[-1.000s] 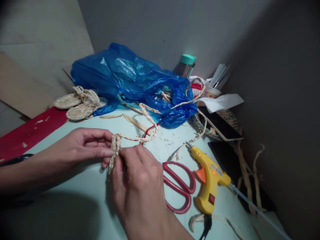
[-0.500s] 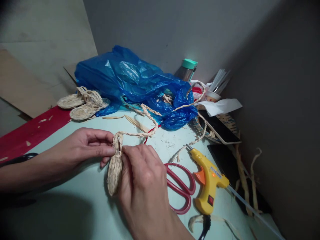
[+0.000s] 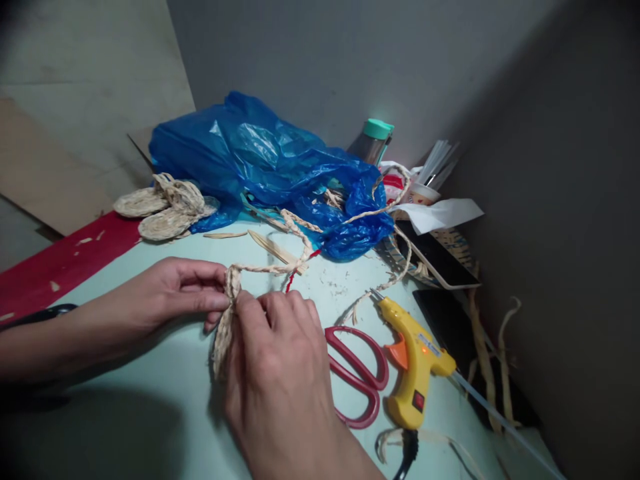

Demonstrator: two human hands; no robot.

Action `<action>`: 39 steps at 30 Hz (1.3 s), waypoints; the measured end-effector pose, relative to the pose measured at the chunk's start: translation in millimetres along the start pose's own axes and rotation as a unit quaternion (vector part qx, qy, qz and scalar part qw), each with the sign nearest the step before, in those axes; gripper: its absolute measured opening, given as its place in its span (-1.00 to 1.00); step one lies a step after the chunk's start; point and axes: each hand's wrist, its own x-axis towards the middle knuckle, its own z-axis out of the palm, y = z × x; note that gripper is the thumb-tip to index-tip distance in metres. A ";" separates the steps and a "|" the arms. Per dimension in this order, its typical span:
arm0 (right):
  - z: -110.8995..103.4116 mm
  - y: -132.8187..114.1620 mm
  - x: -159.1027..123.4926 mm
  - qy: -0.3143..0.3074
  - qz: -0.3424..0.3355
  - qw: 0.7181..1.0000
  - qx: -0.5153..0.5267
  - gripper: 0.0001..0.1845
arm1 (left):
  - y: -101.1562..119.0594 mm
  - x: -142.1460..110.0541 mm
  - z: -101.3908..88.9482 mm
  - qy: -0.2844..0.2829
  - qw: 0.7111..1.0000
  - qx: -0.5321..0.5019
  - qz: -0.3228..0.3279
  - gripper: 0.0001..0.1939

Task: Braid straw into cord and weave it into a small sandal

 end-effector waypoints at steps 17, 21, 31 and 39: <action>13.2 15.4 -13.1 -0.005 -0.078 0.996 -0.035 -0.28 | 2.4 -4.8 9.8 0.034 0.997 -0.054 -0.042 -0.80; 13.4 25.9 -16.8 -0.037 -0.108 0.991 -0.065 -0.29 | 4.5 -2.7 10.8 0.054 0.992 -0.069 -0.093 -0.83; 23.2 3.9 -14.8 0.084 -0.007 0.996 -0.004 -0.46 | 10.8 -1.4 11.6 0.079 0.979 -0.101 -0.160 -0.89; 19.5 3.9 -11.2 0.049 0.054 0.997 -0.006 -0.62 | 15.1 -3.7 14.8 0.080 0.985 -0.073 -0.133 -0.91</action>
